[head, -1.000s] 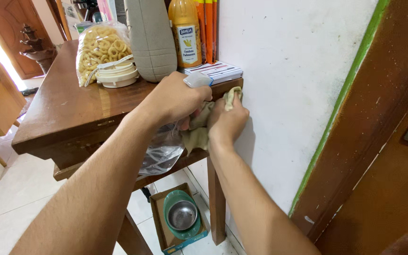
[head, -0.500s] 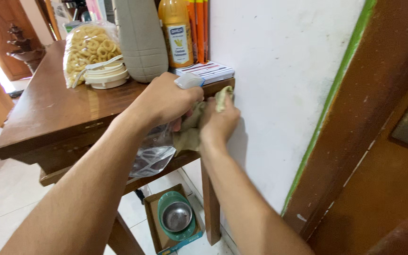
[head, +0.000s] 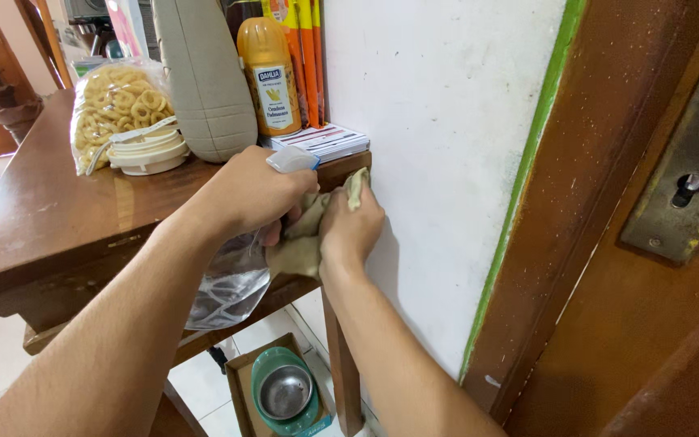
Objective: The person cleans a wooden table by spraying it with a spray bottle and wiping down its surfaces and legs with a cloth.
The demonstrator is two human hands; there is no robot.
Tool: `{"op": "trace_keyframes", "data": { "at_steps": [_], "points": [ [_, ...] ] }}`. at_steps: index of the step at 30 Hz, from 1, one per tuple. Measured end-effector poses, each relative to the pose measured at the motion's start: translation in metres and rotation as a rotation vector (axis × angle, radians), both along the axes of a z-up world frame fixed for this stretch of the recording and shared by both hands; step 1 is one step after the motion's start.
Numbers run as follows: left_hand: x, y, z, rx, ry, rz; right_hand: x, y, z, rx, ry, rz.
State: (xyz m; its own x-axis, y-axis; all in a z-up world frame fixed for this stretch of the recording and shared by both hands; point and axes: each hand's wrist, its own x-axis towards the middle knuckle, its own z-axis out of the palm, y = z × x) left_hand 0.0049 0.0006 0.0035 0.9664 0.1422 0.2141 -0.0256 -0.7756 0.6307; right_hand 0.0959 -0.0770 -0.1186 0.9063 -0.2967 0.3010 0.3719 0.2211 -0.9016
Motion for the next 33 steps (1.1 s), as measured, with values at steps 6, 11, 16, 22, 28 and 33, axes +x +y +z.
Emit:
{"op": "trace_keyframes", "data": {
  "at_steps": [6, 11, 16, 22, 28, 33],
  "points": [
    [-0.001, 0.001, 0.0, -0.08, -0.011, -0.027, -0.015, -0.011, -0.025, -0.287, -0.356, -0.145],
    [-0.001, 0.002, -0.001, -0.055, -0.021, 0.018, 0.001, 0.003, -0.015, -0.018, -0.129, -0.032],
    [0.0, 0.002, -0.006, -0.063, -0.043, -0.014, -0.01, 0.026, -0.019, -0.148, -0.174, -0.138],
    [-0.021, 0.006, -0.011, -0.043, -0.032, 0.004, -0.047, 0.036, -0.021, -0.214, -0.252, -0.078],
    [-0.073, 0.021, -0.01, 0.05, -0.119, -0.048, -0.071, 0.052, -0.04, -0.202, -0.295, 0.007],
    [-0.096, 0.038, -0.002, -0.097, -0.055, 0.078, -0.063, 0.026, -0.03, -0.087, -0.087, 0.01]
  ]
}}
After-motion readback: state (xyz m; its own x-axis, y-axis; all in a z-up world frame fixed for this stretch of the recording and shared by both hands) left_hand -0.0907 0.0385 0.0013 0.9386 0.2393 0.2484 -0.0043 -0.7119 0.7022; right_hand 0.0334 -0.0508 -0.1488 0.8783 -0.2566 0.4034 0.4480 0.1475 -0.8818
